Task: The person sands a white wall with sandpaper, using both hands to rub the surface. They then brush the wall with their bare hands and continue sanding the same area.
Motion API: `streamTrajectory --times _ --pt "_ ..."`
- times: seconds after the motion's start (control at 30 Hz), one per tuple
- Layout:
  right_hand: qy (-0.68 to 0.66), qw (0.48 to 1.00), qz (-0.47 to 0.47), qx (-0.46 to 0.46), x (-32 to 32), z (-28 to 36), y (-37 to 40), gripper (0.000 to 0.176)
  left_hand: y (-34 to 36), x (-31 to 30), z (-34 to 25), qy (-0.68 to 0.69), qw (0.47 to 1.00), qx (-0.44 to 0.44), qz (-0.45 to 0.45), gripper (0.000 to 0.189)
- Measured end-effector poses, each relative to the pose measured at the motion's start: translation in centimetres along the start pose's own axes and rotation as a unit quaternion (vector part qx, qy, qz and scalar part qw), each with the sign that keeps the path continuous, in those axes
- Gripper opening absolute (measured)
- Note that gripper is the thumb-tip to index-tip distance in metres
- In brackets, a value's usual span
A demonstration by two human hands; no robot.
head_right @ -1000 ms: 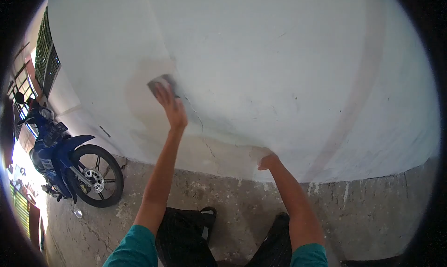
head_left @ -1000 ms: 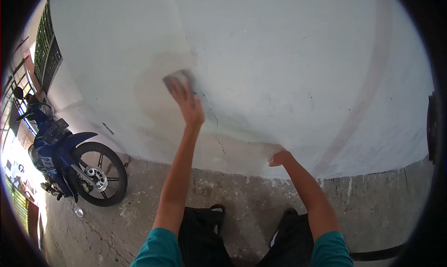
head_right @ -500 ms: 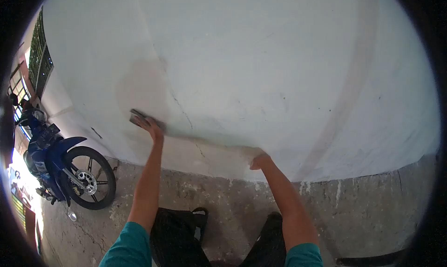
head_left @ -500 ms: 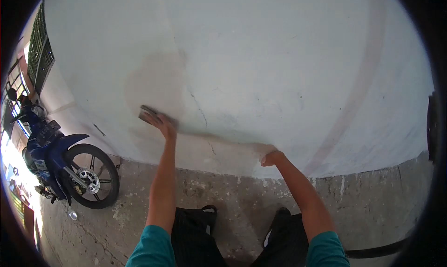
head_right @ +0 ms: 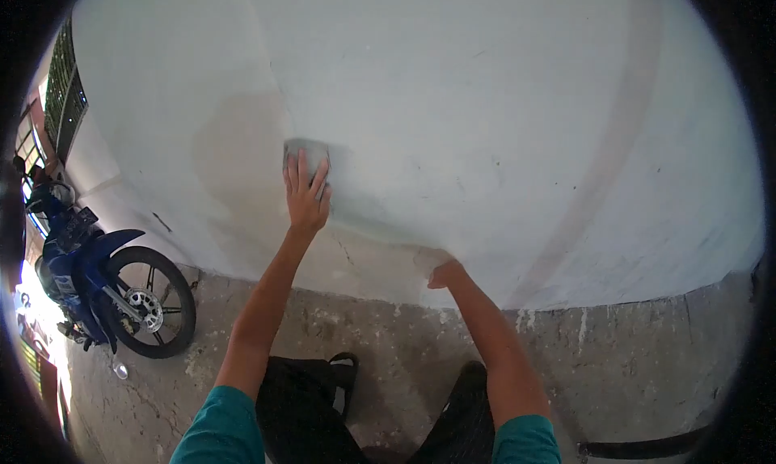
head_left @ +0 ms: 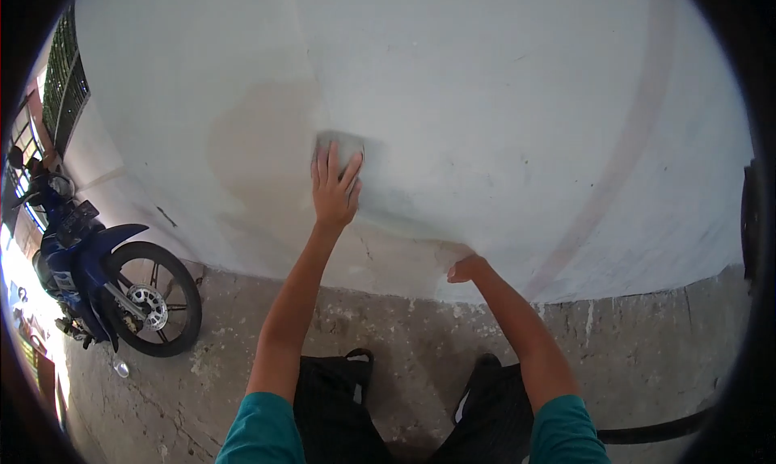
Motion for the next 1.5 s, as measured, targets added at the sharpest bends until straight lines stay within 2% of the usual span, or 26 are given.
streamTrajectory --times 0.03,0.07,0.13,0.2,0.23,0.3,0.33,0.37,0.4,0.43,0.53,0.57,0.6,0.67,0.73,0.8,0.83,0.9,1.03,1.13,1.2,1.33,1.4,1.43,1.47,1.5 --pt "-0.001 1.0 0.003 0.002 0.2 0.0 0.1 0.046 0.8 0.6 -0.5 0.0 0.999 0.049 0.015 0.052" --pt "-0.002 1.0 0.003 0.003 0.5 -0.2 -0.1 0.046 1.5 0.7 -0.1 0.004 0.999 0.051 0.011 0.052" --pt "-0.001 1.0 0.004 0.002 0.3 -0.2 0.2 0.046 2.6 0.9 2.4 -0.009 1.0 -0.004 0.022 0.054" --pt "-0.004 1.0 0.003 0.003 0.5 -0.5 0.1 0.047 3.6 0.0 5.9 -0.011 0.996 -0.065 -0.059 0.053" --pt "-0.005 1.0 0.004 0.003 0.6 -0.6 0.1 0.047 3.9 0.1 6.8 -0.011 0.996 -0.064 -0.057 0.053" --pt "-0.008 1.0 0.003 0.003 0.8 -0.7 0.1 0.047 5.6 -1.3 11.5 0.02 0.968 -0.201 -0.152 0.057" --pt "-0.01 1.0 0.002 0.002 1.0 -0.8 -0.1 0.047 6.0 -0.6 13.9 0.018 0.969 -0.198 -0.15 0.057" --pt "-0.012 1.0 0.003 0.002 1.1 -0.9 -0.3 0.047 7.6 0.0 18.6 0.12 0.917 -0.31 -0.222 0.06" --pt "-0.01 1.0 0.001 0.0 0.7 -0.8 0.0 0.047 9.2 1.1 21.8 0.22 0.836 -0.413 -0.288 0.064" --pt "-0.01 1.0 -0.001 0.0 0.7 -0.9 -0.1 0.047 7.5 -0.5 20.9 0.291 0.805 -0.433 -0.281 0.066" --pt "-0.009 1.0 -0.009 -0.003 1.0 -1.2 -0.9 0.048 3.5 -3.3 19.7 0.368 0.794 -0.414 -0.251 0.07" --pt "-0.009 1.0 -0.012 -0.004 1.1 -1.3 -1.3 0.048 1.6 -4.0 18.7 0.396 0.817 -0.363 -0.209 0.074" --pt "-0.005 1.0 -0.015 -0.005 0.9 -1.1 -1.4 0.048 0.9 -3.8 18.5 0.395 0.818 -0.363 -0.208 0.074" --pt "0.006 1.0 -0.02 -0.011 0.8 -0.7 -1.9 0.048 -1.2 -3.9 15.7 0.354 0.867 -0.267 -0.226 0.073" --pt "-0.001 0.999 -0.034 -0.011 0.4 -0.5 -2.0 0.049 -2.6 -4.4 9.6 0.177 0.945 -0.224 -0.156 0.066" --pt "-0.002 0.999 -0.05 -0.015 -0.3 -0.1 -1.8 0.05 -3.0 -3.6 4.3 0.146 0.968 -0.142 -0.144 0.05" --pt "-0.003 0.998 -0.057 -0.015 -0.6 0.0 -1.5 0.05 -2.3 -3.4 4.1 0.146 0.968 -0.144 -0.146 0.05" --pt "-0.003 0.998 -0.068 -0.017 -1.0 0.1 -1.0 0.052 -1.6 -1.0 0.9 0.038 0.999 -0.028 -0.022 0.049" --pt "-0.008 0.995 -0.1 -0.027 -1.6 0.0 -0.2 0.055 0.8 -0.6 1.8 0.016 1.0 0.008 0.002 0.049" --pt "-0.009 0.992 -0.122 -0.033 -1.3 -0.2 -1.1 0.059 5.6 1.7 3.4 -0.049 0.997 0.03 0.054 0.048" --pt "-0.011 0.993 -0.115 -0.03 -0.8 -0.5 -2.4 0.061 9.4 3.9 4.6 -0.06 0.984 0.058 0.16 0.049" --pt "-0.032 0.996 -0.085 -0.023 0.0 -0.9 -2.8 0.062 13.5 3.5 8.2 -0.048 0.987 -0.007 0.151 0.054" --pt "-0.048 0.995 -0.088 -0.029 -1.0 -0.4 -1.4 0.062 14.4 2.1 11.9 -0.038 0.978 -0.19 0.081 0.056" --pt "-0.037 0.991 -0.116 -0.051 -4.1 1.4 2.8 0.06 13.3 1.2 12.1 -0.004 0.974 -0.223 0.032 0.051" --pt "-0.026 0.987 -0.142 -0.072 -6.1 2.7 5.3 0.058 12.0 1.9 12.7 -0.005 0.975 -0.221 0.033 0.051" --pt "-0.027 0.987 -0.142 -0.072 -5.7 2.5 4.6 0.058 11.4 1.1 14.5 0.044 0.952 -0.289 -0.088 0.051"
Point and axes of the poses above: each hand's wrist, its own y-axis away from the middle knuckle, its own x-axis out of the palm, z = x × y, the point moved 9 cm from there along -y, towards the middle knuckle, and after that the axes turned 7 degrees about z, right-handed, at the moved point
